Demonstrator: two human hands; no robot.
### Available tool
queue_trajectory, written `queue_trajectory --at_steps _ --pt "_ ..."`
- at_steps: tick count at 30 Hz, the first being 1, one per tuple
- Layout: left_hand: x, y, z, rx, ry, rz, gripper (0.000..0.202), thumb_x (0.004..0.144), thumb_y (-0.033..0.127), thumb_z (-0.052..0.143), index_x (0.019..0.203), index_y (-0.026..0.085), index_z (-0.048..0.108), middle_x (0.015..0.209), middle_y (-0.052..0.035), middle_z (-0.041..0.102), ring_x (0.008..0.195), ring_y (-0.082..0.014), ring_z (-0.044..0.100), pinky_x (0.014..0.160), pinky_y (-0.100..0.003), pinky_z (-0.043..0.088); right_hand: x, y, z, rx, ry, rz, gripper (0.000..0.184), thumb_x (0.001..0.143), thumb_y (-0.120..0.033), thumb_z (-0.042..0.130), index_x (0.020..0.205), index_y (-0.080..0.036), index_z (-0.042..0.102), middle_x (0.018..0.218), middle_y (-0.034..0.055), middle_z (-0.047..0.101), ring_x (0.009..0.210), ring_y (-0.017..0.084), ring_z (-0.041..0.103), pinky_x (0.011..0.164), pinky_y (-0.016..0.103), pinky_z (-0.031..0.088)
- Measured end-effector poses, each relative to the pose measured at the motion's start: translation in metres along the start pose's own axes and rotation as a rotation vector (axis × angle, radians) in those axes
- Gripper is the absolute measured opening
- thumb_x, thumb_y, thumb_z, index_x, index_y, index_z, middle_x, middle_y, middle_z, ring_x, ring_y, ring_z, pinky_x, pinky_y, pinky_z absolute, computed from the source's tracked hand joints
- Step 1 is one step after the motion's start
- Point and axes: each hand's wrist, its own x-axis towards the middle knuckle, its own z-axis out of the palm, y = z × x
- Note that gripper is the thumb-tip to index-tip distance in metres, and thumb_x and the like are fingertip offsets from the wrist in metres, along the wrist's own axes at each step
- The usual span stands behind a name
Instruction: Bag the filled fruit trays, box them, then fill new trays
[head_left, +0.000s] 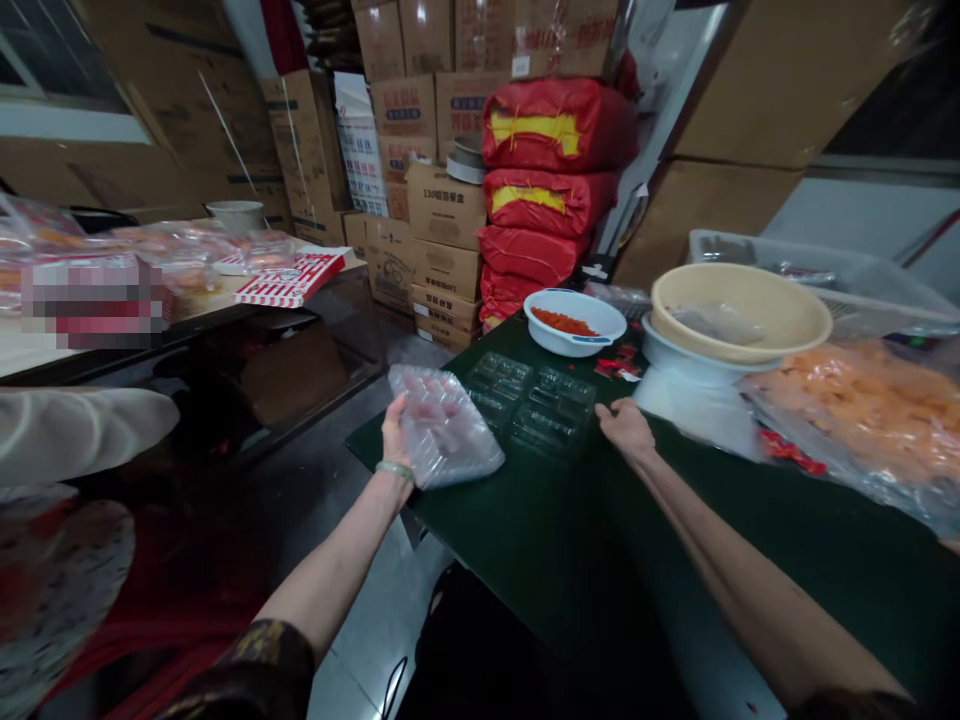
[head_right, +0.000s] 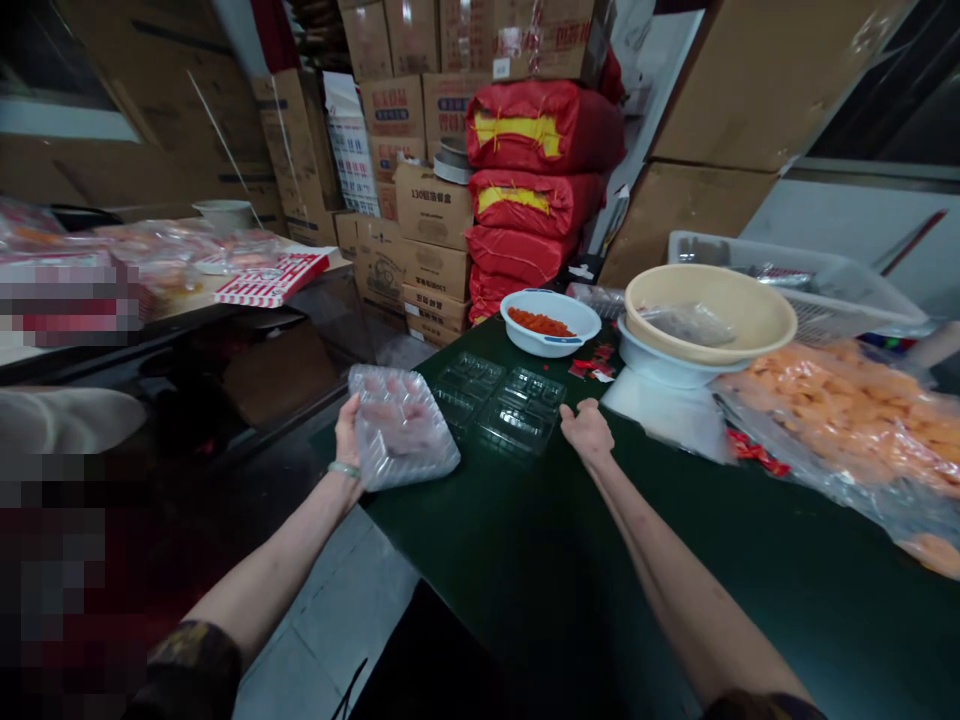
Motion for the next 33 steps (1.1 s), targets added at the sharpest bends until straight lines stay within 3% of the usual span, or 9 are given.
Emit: queue_trajectory --at_steps 3,6,9,12,13,15,19,23,33 --pt "0.018 -0.003 0.009 -0.008 0.034 -0.027 0.037 0.075 0.041 0.052 0.091 0.011 0.066 0.077 -0.0111 0.070 0.075 -0.0275 0.067 0.074 -0.041 0.053 -0.029 -0.005 0.004 -0.092 0.100 -0.270 0.061 0.081 -0.056 0.049 0.133 -0.028 0.038 0.123 0.0118 0.048 0.111 0.028 0.050 0.085 0.040 0.043" --pt "0.029 -0.006 0.022 -0.044 0.043 -0.016 0.030 0.076 0.036 0.052 0.086 0.011 0.066 0.072 -0.0088 0.070 0.068 -0.0236 0.066 0.074 -0.038 0.053 -0.044 -0.010 0.019 -0.241 0.054 -0.502 0.059 0.079 -0.054 0.053 0.131 -0.026 0.045 0.125 0.0135 0.046 0.115 0.031 0.045 0.087 0.042 0.041" --pt "0.027 -0.006 0.030 -0.055 0.032 0.007 0.029 0.077 0.034 0.050 0.087 0.011 0.066 0.073 -0.0085 0.070 0.067 -0.0226 0.066 0.075 -0.037 0.053 -0.052 -0.020 0.027 -0.264 0.076 -0.521 0.054 0.079 -0.046 0.057 0.126 -0.019 0.051 0.122 0.0166 0.049 0.113 0.033 0.046 0.090 0.047 0.039" --pt "0.008 -0.007 0.027 -0.038 -0.008 -0.006 0.028 0.076 0.033 0.051 0.085 0.011 0.066 0.073 -0.0085 0.070 0.069 -0.0235 0.067 0.077 -0.038 0.052 -0.084 -0.043 0.025 0.035 0.130 -0.587 0.042 0.078 -0.042 0.059 0.109 -0.014 0.059 0.107 0.0157 0.059 0.101 0.029 0.054 0.085 0.042 0.043" --pt "-0.003 -0.009 0.024 -0.022 -0.033 -0.022 0.027 0.075 0.032 0.052 0.083 0.011 0.066 0.072 -0.0084 0.070 0.068 -0.0238 0.067 0.077 -0.038 0.052 -0.101 -0.054 0.023 0.191 0.055 -0.635 0.036 0.078 -0.043 0.058 0.099 -0.014 0.060 0.096 0.0131 0.062 0.091 0.024 0.059 0.079 0.037 0.046" --pt "-0.026 -0.016 0.019 0.033 -0.112 -0.079 0.028 0.071 0.035 0.055 0.079 0.010 0.066 0.068 -0.0087 0.070 0.068 -0.0254 0.067 0.075 -0.039 0.052 -0.137 -0.075 0.019 0.431 -0.398 -0.689 0.032 0.078 -0.048 0.057 0.079 -0.016 0.059 0.064 0.0041 0.062 0.058 0.015 0.058 0.055 0.026 0.046" --pt "-0.069 -0.035 0.014 0.190 -0.347 -0.179 0.039 0.061 0.047 0.062 0.067 0.009 0.065 0.063 -0.0131 0.068 0.073 -0.0322 0.066 0.073 -0.041 0.051 -0.177 -0.101 0.020 0.558 -0.945 -0.660 0.038 0.066 -0.047 0.070 0.058 -0.017 0.047 0.036 -0.0064 0.045 0.030 0.006 0.039 0.033 0.016 0.024" --pt "-0.088 -0.044 0.016 0.292 -0.437 -0.160 0.048 0.062 0.057 0.057 0.057 0.010 0.064 0.065 -0.0168 0.068 0.078 -0.0338 0.066 0.072 -0.039 0.050 -0.173 -0.096 0.025 0.592 -1.110 -0.589 0.038 0.064 -0.047 0.071 0.061 -0.016 0.049 0.038 -0.0067 0.049 0.029 0.006 0.042 0.031 0.015 0.027" --pt "-0.095 -0.044 0.021 0.351 -0.412 -0.137 0.054 0.066 0.057 0.055 0.064 0.004 0.067 0.060 -0.0172 0.066 0.071 -0.0302 0.065 0.071 -0.037 0.049 -0.180 -0.093 0.017 0.591 -1.093 -0.542 0.042 0.062 -0.048 0.073 0.059 -0.017 0.046 0.036 -0.0070 0.048 0.028 0.005 0.041 0.030 0.014 0.027"
